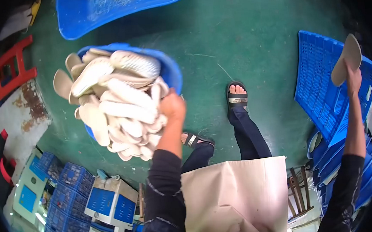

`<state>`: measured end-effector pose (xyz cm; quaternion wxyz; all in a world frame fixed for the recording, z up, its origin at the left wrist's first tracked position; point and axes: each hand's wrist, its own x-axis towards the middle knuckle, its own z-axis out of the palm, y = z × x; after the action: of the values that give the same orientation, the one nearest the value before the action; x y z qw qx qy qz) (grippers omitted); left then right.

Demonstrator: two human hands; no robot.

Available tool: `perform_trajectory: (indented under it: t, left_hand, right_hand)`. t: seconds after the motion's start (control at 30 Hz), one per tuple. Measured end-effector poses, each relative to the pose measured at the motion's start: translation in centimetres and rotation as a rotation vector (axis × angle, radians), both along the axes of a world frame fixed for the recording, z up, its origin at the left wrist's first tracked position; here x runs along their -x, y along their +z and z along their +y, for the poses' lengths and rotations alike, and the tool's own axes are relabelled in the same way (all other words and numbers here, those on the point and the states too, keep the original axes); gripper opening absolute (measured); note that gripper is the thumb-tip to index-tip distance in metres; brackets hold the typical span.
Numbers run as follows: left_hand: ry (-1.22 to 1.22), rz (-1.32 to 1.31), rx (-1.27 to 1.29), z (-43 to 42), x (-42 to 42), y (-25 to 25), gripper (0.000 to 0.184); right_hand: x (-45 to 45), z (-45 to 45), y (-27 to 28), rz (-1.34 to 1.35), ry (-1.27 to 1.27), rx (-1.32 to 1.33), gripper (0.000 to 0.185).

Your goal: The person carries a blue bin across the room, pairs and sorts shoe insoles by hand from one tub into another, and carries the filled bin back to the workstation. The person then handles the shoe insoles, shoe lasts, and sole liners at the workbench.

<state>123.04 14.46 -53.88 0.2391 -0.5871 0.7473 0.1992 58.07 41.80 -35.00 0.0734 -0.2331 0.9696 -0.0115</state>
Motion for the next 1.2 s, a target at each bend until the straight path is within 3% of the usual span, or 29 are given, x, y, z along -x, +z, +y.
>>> perform_trajectory:
  t: [0.03, 0.1, 0.13, 0.17, 0.2, 0.27, 0.3, 0.37, 0.43, 0.5, 0.57, 0.67, 0.73, 0.83, 0.97, 1.07, 1.13, 1.2]
  left_hand:
    - [0.0, 0.029, -0.036, 1.4, 1.6, 0.0, 0.031]
    - [0.005, 0.088, -0.137, 3.4, 4.5, 1.4, 0.032]
    - [-0.056, 0.158, -0.04, 5.3, 4.5, 1.0, 0.034]
    - [-0.116, 0.229, 0.063, 6.7, 4.4, 0.8, 0.036]
    - [-0.093, 0.238, 0.068, 7.1, 4.1, 2.5, 0.036]
    - [-0.048, 0.578, 0.018, 7.8, 3.5, 8.0, 0.044]
    - [-0.031, 0.587, 0.021, 8.1, 2.7, 9.9, 0.044]
    - [-0.03, 0.697, -0.255, 7.5, -0.2, 14.0, 0.046]
    - [0.037, 0.705, -0.325, 7.2, -3.5, 17.7, 0.04]
    - [0.118, 0.788, -0.262, 7.3, -7.4, 20.4, 0.034]
    - [0.143, 0.787, -0.233, 6.7, -11.1, 22.4, 0.033]
    - [0.157, 0.739, -0.181, 5.2, -14.5, 24.5, 0.03]
    - [0.11, 0.711, -0.112, 3.6, -15.3, 24.8, 0.032]
    - [0.011, 0.629, -0.052, 0.2, -12.9, 24.5, 0.038]
    - [-0.405, 0.506, 0.241, -6.1, -8.2, 18.4, 0.039]
    - [-0.509, 0.43, 0.195, -9.7, -5.6, 14.2, 0.033]
    - [-0.596, 0.225, -0.124, -12.5, -3.6, 14.9, 0.027]
    - [-0.698, 0.278, -0.111, -13.1, -3.4, 14.5, 0.024]
  right_hand:
    - [-2.6, 0.3, 0.0, -0.061, 0.067, 0.143, 0.057]
    - [-8.7, -0.4, 1.8, 0.024, 0.07, 0.154, 0.05]
    - [-11.0, 0.4, 1.9, 0.081, 0.156, 0.063, 0.045]
    - [-13.8, 0.7, 2.1, 0.036, 0.142, 0.131, 0.04]
    - [-16.0, 1.8, 2.3, 0.01, 0.183, 0.091, 0.035]
    - [-20.4, 3.1, 3.0, -0.064, 0.26, 0.029, 0.025]
    - [-23.0, 2.4, 3.9, -0.125, 0.234, 0.011, 0.023]
    - [-26.8, 3.4, 5.3, -0.172, 0.266, -0.119, 0.035]
    - [-30.9, 3.2, 7.5, -0.094, 0.433, -0.228, 0.048]
    - [-36.5, -0.8, 11.8, -0.054, 0.472, -0.25, 0.038]
    - [-40.6, -3.4, 13.8, -0.181, 0.421, -0.11, 0.035]
    - [-44.6, -8.7, 15.2, -0.624, 0.266, 0.066, 0.035]
    - [-45.7, -10.7, 13.0, -0.808, 0.266, 0.139, 0.033]
    - [-45.8, -15.1, 9.3, -0.937, 0.331, 0.031, 0.04]
    - [-45.7, -20.2, 3.0, -0.948, 0.31, 0.042, 0.041]
    - [-44.9, -21.6, -3.1, -1.001, 0.145, 0.078, 0.045]
    - [-44.5, -21.7, -4.8, -1.039, 0.067, 0.083, 0.047]
    - [-43.3, -22.0, -4.4, -1.148, -0.028, 0.074, 0.047]
